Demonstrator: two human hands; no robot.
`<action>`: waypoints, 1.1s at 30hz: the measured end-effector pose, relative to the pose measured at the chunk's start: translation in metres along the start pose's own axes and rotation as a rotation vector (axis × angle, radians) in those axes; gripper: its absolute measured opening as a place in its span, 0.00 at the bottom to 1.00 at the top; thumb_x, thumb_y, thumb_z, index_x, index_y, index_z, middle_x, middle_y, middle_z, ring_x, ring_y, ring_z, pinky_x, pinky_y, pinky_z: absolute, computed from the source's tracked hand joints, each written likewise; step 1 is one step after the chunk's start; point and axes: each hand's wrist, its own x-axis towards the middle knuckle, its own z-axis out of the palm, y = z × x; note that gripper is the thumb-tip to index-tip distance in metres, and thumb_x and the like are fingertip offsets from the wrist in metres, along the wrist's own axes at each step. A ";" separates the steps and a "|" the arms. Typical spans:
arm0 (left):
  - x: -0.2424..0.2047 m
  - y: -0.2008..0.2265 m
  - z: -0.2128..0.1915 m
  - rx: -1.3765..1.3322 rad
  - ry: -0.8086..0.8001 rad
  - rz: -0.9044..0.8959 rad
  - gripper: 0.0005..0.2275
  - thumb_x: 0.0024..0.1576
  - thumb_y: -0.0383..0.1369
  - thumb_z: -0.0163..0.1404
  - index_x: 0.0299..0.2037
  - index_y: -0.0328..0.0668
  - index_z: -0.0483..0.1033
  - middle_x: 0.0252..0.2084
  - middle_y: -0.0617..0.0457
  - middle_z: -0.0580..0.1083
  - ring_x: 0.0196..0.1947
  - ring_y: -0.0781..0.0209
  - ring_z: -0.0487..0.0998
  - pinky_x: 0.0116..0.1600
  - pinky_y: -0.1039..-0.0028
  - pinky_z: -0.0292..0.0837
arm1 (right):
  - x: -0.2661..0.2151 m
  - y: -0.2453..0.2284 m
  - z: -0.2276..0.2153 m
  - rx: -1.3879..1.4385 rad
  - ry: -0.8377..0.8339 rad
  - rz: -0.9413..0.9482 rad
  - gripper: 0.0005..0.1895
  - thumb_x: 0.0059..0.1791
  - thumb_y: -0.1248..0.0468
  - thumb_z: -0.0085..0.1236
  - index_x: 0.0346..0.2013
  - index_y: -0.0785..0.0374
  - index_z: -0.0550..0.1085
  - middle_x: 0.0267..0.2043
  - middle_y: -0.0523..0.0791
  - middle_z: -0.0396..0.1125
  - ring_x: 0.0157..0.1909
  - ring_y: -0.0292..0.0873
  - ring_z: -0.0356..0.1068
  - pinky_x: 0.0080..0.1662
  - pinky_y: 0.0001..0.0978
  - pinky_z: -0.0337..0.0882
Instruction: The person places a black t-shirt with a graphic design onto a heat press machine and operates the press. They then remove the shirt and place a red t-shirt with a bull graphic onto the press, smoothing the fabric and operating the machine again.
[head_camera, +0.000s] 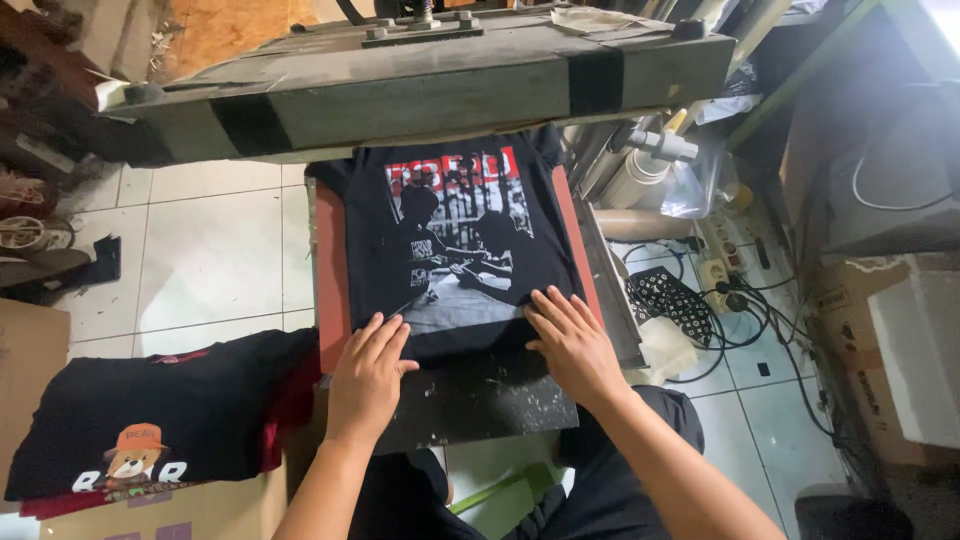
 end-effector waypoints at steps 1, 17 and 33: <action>0.002 -0.001 0.003 -0.001 0.001 0.001 0.25 0.56 0.49 0.54 0.61 0.46 0.74 0.62 0.52 0.73 0.67 0.49 0.69 0.66 0.57 0.67 | 0.002 0.003 0.004 -0.001 0.000 0.001 0.29 0.51 0.42 0.52 0.61 0.54 0.72 0.69 0.44 0.65 0.74 0.48 0.58 0.71 0.45 0.55; 0.059 0.028 -0.018 -0.097 -0.130 -0.114 0.21 0.61 0.39 0.51 0.63 0.40 0.70 0.69 0.45 0.67 0.70 0.40 0.64 0.69 0.55 0.63 | 0.050 -0.011 0.005 -0.017 -0.116 0.103 0.31 0.47 0.45 0.61 0.62 0.53 0.71 0.70 0.46 0.62 0.74 0.50 0.58 0.69 0.49 0.58; 0.002 -0.002 -0.027 0.178 -0.357 -0.321 0.31 0.68 0.55 0.26 0.76 0.45 0.51 0.80 0.45 0.49 0.78 0.46 0.47 0.78 0.47 0.34 | 0.023 -0.017 -0.022 -0.155 -0.190 0.216 0.33 0.56 0.43 0.44 0.71 0.57 0.62 0.75 0.51 0.54 0.76 0.51 0.52 0.72 0.58 0.46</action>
